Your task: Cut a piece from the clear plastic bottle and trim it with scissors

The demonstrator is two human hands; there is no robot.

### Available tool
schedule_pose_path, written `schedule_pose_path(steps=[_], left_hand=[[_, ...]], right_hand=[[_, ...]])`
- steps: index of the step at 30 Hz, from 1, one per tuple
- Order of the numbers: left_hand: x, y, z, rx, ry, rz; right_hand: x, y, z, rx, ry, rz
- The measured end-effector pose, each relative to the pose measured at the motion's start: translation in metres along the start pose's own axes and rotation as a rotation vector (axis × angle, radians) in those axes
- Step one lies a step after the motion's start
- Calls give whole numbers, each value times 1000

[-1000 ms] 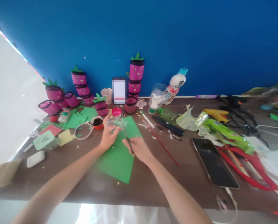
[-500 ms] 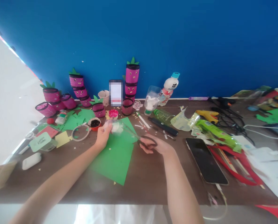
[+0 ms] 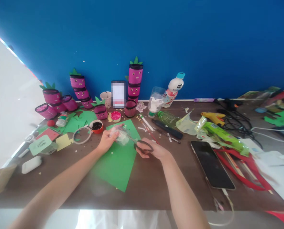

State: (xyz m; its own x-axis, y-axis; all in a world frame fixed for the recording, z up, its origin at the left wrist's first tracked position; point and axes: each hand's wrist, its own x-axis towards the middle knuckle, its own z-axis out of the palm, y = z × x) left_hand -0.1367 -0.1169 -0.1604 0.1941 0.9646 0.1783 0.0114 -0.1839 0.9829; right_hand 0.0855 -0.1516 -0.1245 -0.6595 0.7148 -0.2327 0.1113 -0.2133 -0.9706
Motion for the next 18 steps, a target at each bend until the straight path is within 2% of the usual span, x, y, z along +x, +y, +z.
schedule_pose_path(steps=[6, 11, 18], left_hand=[[1, 2, -1, -11, 56, -26], [3, -2, -3, -59, 92, -73], [3, -5, -5, -7, 87, -17]], right_hand=[[1, -8, 4, -21, 73, 36], [2, -10, 5, 29, 57, 45], [0, -18, 6, -56, 24, 87]])
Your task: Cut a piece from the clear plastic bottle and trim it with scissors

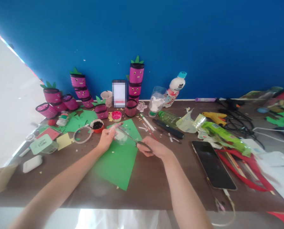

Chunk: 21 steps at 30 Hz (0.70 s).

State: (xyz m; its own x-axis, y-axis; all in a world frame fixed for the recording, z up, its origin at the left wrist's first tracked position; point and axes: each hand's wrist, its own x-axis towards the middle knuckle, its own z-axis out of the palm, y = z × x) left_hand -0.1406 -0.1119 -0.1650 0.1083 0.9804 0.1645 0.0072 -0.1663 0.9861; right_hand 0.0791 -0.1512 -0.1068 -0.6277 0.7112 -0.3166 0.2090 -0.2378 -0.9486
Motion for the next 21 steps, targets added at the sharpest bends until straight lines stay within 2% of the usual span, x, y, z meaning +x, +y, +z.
schedule_pose_path(steps=[7, 13, 18, 21], left_hand=[[1, 0, 1, 52, 19, 38], [3, -10, 2, 147, 188, 122], [1, -10, 3, 229, 201, 197], [-2, -6, 4, 267, 177, 257]], right_hand=[[-1, 4, -1, -10, 10, -3], [3, 17, -6, -1, 28, -58], [14, 17, 5, -71, 42, -151], [20, 20, 15, -82, 69, -141]])
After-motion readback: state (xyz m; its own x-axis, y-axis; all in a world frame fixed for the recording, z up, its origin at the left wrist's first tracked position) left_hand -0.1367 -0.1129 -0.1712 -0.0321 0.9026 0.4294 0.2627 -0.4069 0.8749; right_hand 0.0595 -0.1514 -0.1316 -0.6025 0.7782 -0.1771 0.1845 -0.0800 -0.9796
